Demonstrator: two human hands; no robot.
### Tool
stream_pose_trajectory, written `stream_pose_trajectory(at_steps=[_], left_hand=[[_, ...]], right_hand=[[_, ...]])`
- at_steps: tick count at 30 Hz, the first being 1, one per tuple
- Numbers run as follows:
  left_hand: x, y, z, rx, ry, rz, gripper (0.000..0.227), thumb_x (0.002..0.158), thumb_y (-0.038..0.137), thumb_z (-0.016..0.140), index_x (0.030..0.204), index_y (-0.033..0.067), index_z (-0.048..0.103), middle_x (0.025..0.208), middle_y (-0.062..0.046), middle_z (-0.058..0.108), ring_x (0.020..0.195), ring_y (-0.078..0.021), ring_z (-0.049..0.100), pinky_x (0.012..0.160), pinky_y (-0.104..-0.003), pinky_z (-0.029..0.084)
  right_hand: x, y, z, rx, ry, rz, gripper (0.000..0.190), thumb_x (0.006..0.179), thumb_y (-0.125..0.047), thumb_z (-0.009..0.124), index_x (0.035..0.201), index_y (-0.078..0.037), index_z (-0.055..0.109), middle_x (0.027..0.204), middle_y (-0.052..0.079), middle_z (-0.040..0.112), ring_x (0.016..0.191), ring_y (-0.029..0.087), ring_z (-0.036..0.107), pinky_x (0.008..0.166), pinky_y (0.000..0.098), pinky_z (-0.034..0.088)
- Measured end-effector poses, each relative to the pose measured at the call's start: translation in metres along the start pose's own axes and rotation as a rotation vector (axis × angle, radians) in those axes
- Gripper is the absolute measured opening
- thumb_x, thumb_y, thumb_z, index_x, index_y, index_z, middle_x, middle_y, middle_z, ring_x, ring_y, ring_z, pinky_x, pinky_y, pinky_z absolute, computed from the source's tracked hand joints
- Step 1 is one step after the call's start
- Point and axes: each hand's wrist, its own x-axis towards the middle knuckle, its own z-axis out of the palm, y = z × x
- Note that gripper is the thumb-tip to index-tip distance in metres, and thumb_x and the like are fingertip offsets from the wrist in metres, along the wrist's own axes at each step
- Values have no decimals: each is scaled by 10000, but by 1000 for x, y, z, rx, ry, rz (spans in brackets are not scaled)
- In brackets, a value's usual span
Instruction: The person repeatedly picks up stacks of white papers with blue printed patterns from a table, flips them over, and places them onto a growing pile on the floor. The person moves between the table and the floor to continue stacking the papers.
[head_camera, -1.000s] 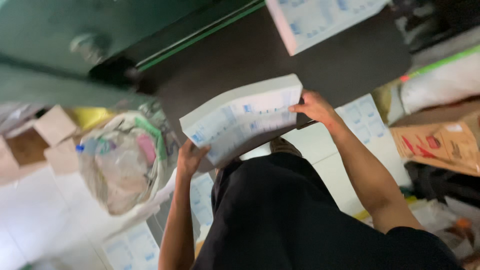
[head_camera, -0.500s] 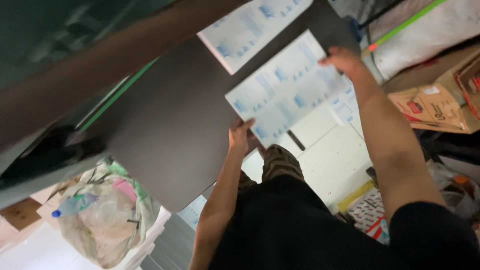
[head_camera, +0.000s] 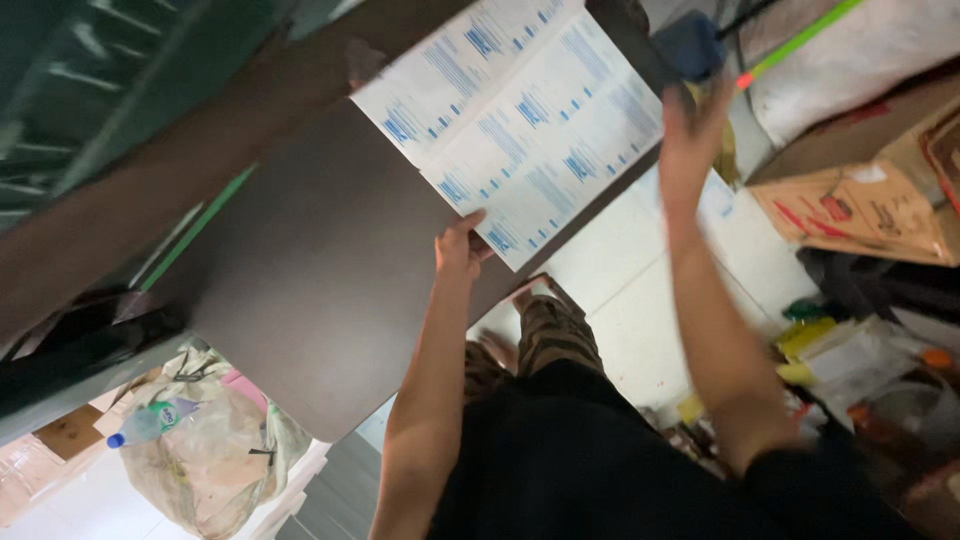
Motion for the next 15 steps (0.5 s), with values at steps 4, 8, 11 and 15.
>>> stream_pose_trajectory(at_steps=[4, 8, 11, 15], left_hand=[[-2, 3, 5, -45, 41, -70, 263, 847, 104, 740, 1077, -20, 710, 1013, -192, 748, 908, -371, 741, 787, -491, 662], [-34, 5, 8, 14, -34, -16, 456, 879, 238, 677, 1261, -9, 651, 1095, -167, 709, 976, -350, 709, 791, -458, 617], [-72, -6, -3, 52, 257, 171, 842, 769, 321, 821, 1472, 142, 393, 1518, -175, 482, 1367, -419, 510, 998, -544, 593], [-87, -81, -87, 274, 206, 425, 751, 820, 437, 708, 1437, 103, 440, 1354, -142, 563, 1207, -347, 539, 1025, -518, 421]], right_hand=[[-134, 2, 61, 540, 41, 761, 920, 989, -435, 554, 1631, -159, -44, 1731, 92, 97, 1531, 242, 357, 1253, 379, 225], [-133, -67, 87, 734, 130, 876, 1001, 926, -462, 580, 1638, -233, -84, 1697, 26, 253, 1463, 231, 438, 1146, 396, 403], [-142, -50, 65, 764, 20, 729, 1086, 908, -559, 553, 1596, -194, -204, 1707, 52, -161, 1591, 284, 11, 1278, 494, 194], [-161, 15, 15, 808, -177, 510, 852, 1050, -439, 475, 1601, -309, -162, 1651, 173, 272, 1481, 384, 386, 1208, 530, 301]])
